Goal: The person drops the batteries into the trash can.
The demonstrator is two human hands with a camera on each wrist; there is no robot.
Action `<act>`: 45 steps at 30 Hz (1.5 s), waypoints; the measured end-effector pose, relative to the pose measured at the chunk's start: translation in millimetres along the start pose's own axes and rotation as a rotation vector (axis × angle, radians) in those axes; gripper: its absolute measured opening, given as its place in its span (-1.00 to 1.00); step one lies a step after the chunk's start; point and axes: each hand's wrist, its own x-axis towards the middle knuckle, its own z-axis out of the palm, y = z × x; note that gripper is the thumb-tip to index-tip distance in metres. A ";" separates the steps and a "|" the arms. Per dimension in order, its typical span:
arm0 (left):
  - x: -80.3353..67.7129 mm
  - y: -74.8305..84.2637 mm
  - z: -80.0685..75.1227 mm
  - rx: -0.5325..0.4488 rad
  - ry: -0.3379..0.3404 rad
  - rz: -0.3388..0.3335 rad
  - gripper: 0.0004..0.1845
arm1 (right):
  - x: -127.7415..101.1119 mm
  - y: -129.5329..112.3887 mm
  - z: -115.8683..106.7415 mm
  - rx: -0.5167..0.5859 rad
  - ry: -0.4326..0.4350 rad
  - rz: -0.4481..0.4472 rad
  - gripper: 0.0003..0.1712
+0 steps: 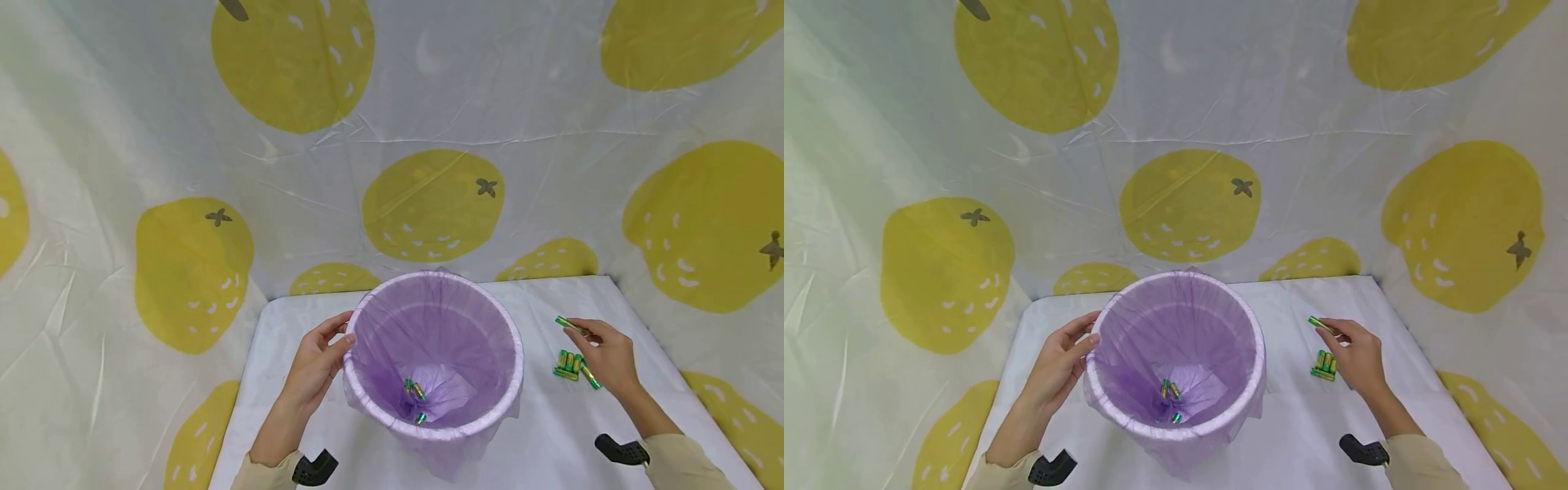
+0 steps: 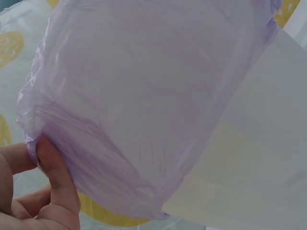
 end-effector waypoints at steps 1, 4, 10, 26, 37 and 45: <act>0.0 0.0 0.0 0.001 -0.001 0.000 -0.44 | 2.7 -2.9 -0.3 0.003 -0.002 -0.005 -0.76; 0.1 0.4 0.2 0.009 -0.007 0.003 -0.44 | 11.0 -12.9 -1.6 0.021 -0.013 -0.024 -0.75; 0.5 2.1 1.1 0.012 -0.007 0.000 -0.44 | 29.0 -33.6 -3.7 0.065 -0.024 -0.126 -0.67; 0.3 1.7 2.2 0.021 0.010 -0.003 -0.45 | 91.4 -110.1 -3.5 0.221 -0.111 -0.447 -0.58; 0.7 0.1 0.6 0.024 0.015 0.012 -0.47 | 123.3 -167.8 13.2 0.272 -0.310 -0.606 -0.58; 0.4 -0.4 0.6 0.022 0.009 0.012 -0.46 | 133.2 -192.0 32.0 0.302 -0.409 -0.635 -0.68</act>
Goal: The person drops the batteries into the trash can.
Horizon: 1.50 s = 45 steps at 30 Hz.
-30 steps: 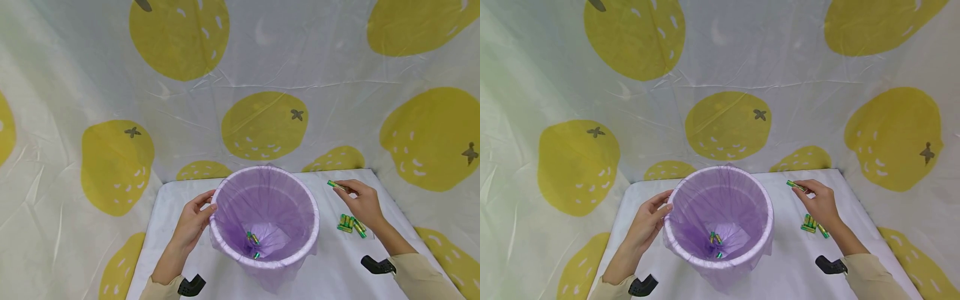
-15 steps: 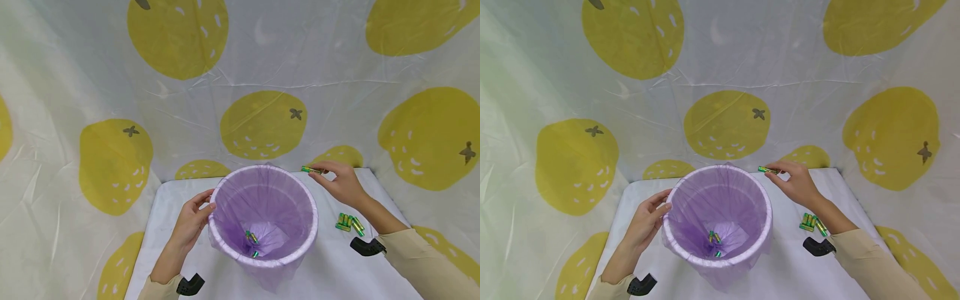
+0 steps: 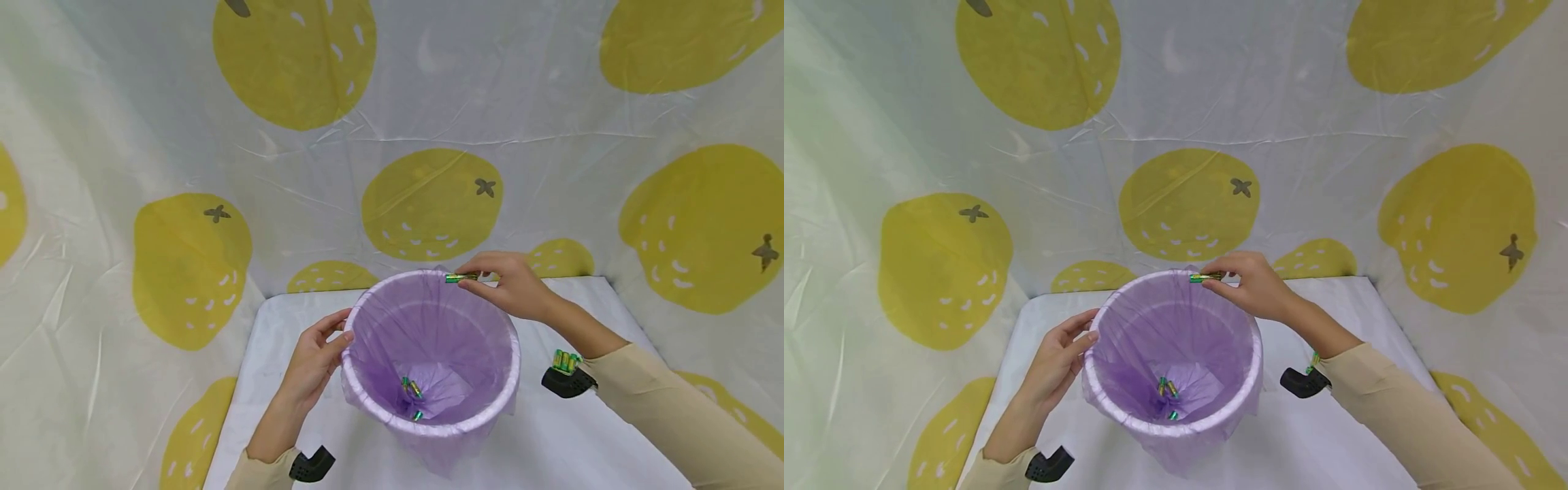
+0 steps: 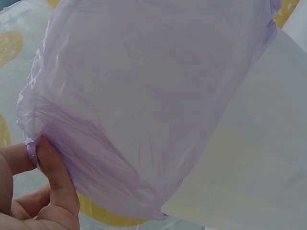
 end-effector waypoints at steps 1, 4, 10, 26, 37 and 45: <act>0.0 0.1 0.0 -0.004 0.001 0.000 -0.46 | 3.0 -0.8 2.4 0.011 -0.016 0.001 -0.69; 0.1 0.3 0.6 -0.003 0.004 0.004 -0.46 | 10.7 -1.9 8.9 0.041 -0.065 0.016 -0.71; 0.1 -0.2 0.7 -0.005 0.005 0.002 -0.46 | 15.1 -1.3 14.1 -0.012 -0.088 0.070 -0.60; -0.9 2.2 1.9 -0.012 0.020 -0.020 -0.47 | -21.0 12.4 -9.5 -0.072 -0.032 0.177 -0.56; -0.1 1.9 1.4 -0.017 0.029 -0.018 -0.47 | -45.7 17.2 -19.4 -0.091 0.018 0.195 -0.55; 0.3 -0.7 1.3 -0.008 0.011 -0.008 -0.45 | -68.5 21.1 -23.8 -0.103 0.077 0.253 -0.57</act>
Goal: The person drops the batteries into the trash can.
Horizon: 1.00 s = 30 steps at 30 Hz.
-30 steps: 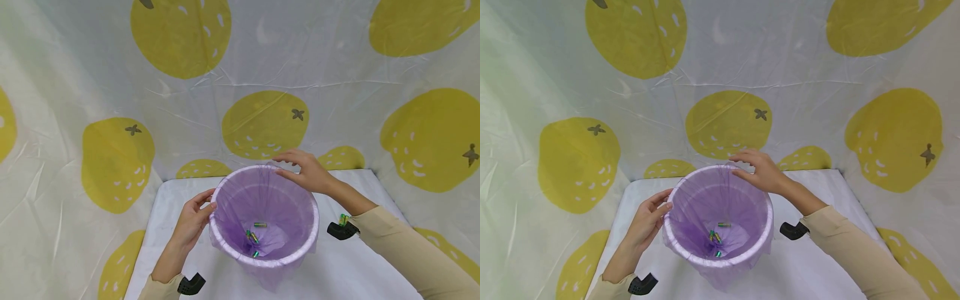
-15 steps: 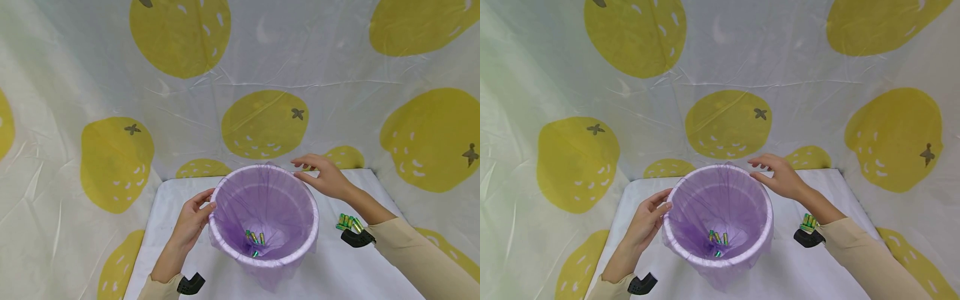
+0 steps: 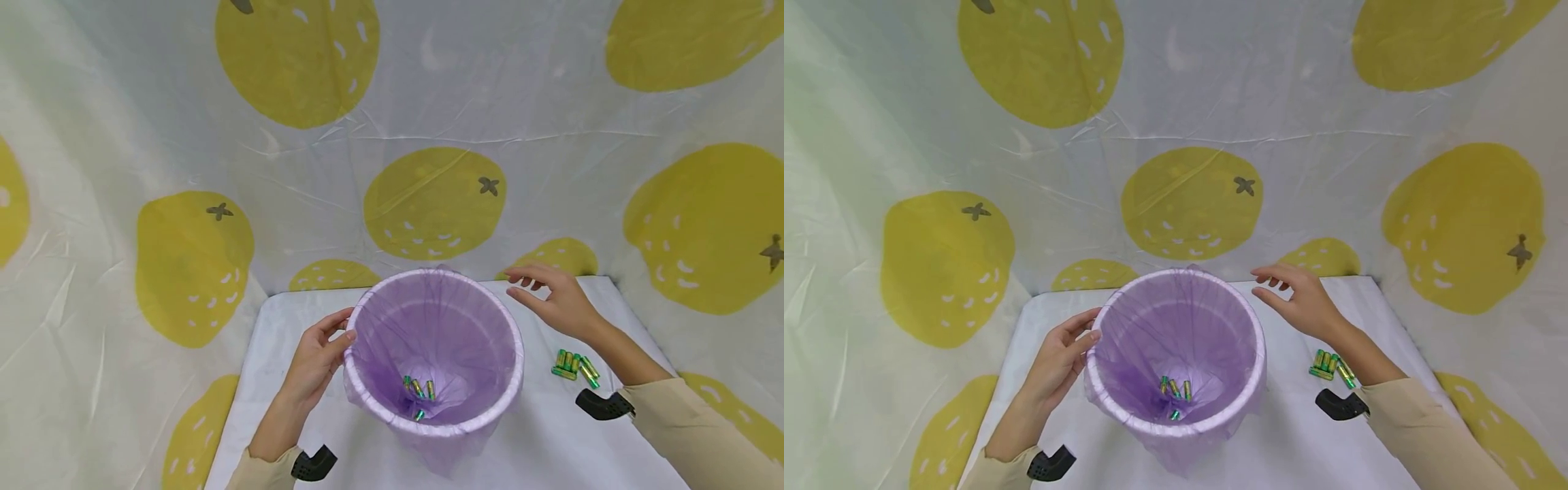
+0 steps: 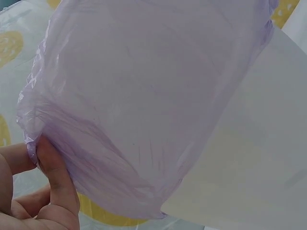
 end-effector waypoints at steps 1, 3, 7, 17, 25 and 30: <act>0.1 -0.2 0.2 0.000 -0.001 0.003 -0.45 | -2.9 1.4 -0.7 -0.008 0.004 0.008 -0.57; 0.1 -0.1 0.8 0.002 0.000 0.006 -0.46 | -9.3 4.7 -1.9 -0.024 0.008 0.023 -0.56; -1.8 -0.5 1.4 -0.001 0.001 -0.001 -0.46 | -24.7 11.6 -3.9 -0.054 0.013 0.062 -0.57; -2.6 -1.5 0.6 0.000 0.006 0.010 -0.45 | -62.9 36.1 -2.8 -0.072 0.073 0.137 -0.60; -1.3 -2.1 1.1 -0.010 0.013 0.016 -0.46 | -101.0 62.2 3.7 -0.085 0.116 0.231 -0.62; -0.9 -1.9 0.8 -0.011 0.005 0.018 -0.46 | -126.5 75.6 7.3 -0.145 0.132 0.305 -0.66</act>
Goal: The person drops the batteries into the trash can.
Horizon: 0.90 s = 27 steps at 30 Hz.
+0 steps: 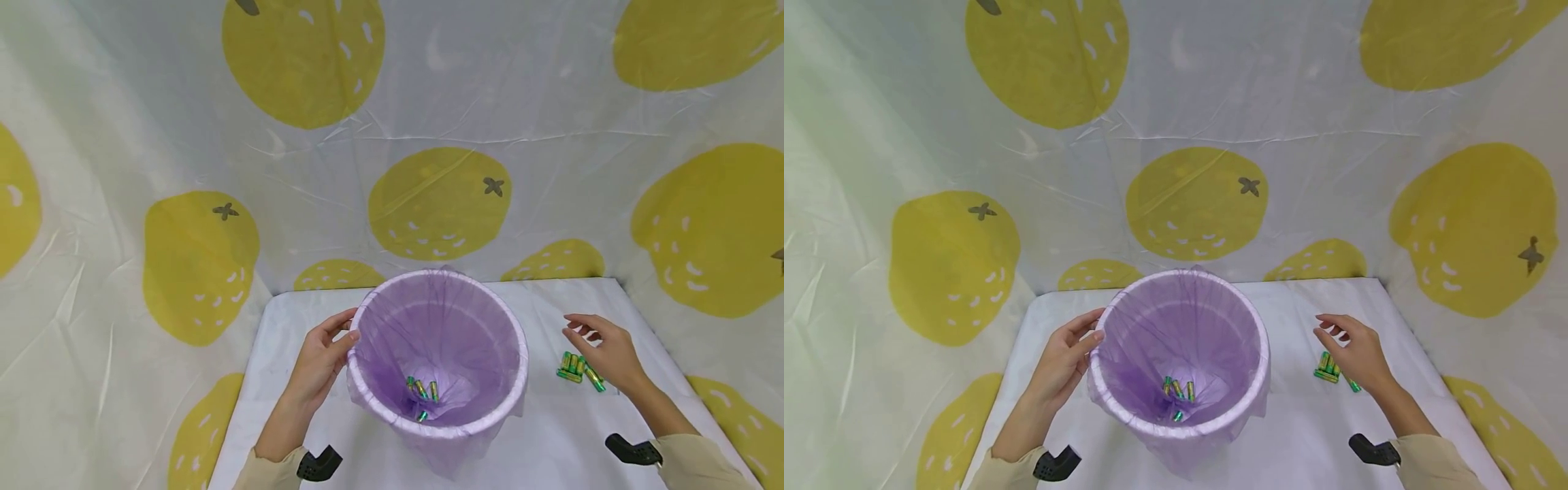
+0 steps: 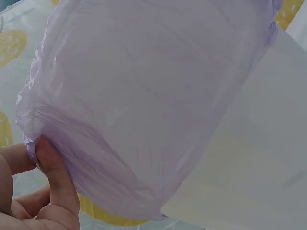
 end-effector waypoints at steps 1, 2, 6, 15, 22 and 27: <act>0.0 -0.2 0.0 -0.003 -0.002 -0.001 -0.46 | -4.1 4.2 0.3 -0.010 0.006 0.008 -0.67; 0.1 -0.2 0.1 -0.002 -0.003 -0.001 -0.46 | -8.0 7.8 0.3 -0.017 0.010 0.014 -0.66; 0.2 0.2 0.0 0.002 -0.003 -0.004 -0.45 | -20.4 20.2 1.4 -0.022 0.024 0.036 -0.67; 1.4 0.6 1.9 -0.015 -0.015 -0.005 -0.47 | -40.3 37.3 -2.8 -0.055 0.030 0.148 -0.69; 1.3 1.9 1.9 -0.019 -0.009 -0.005 -0.46 | -48.9 43.0 -4.0 -0.067 0.015 0.197 -0.70; -0.2 1.8 0.7 -0.032 -0.008 -0.018 -0.45 | -56.8 50.7 0.5 -0.092 0.009 0.225 -0.71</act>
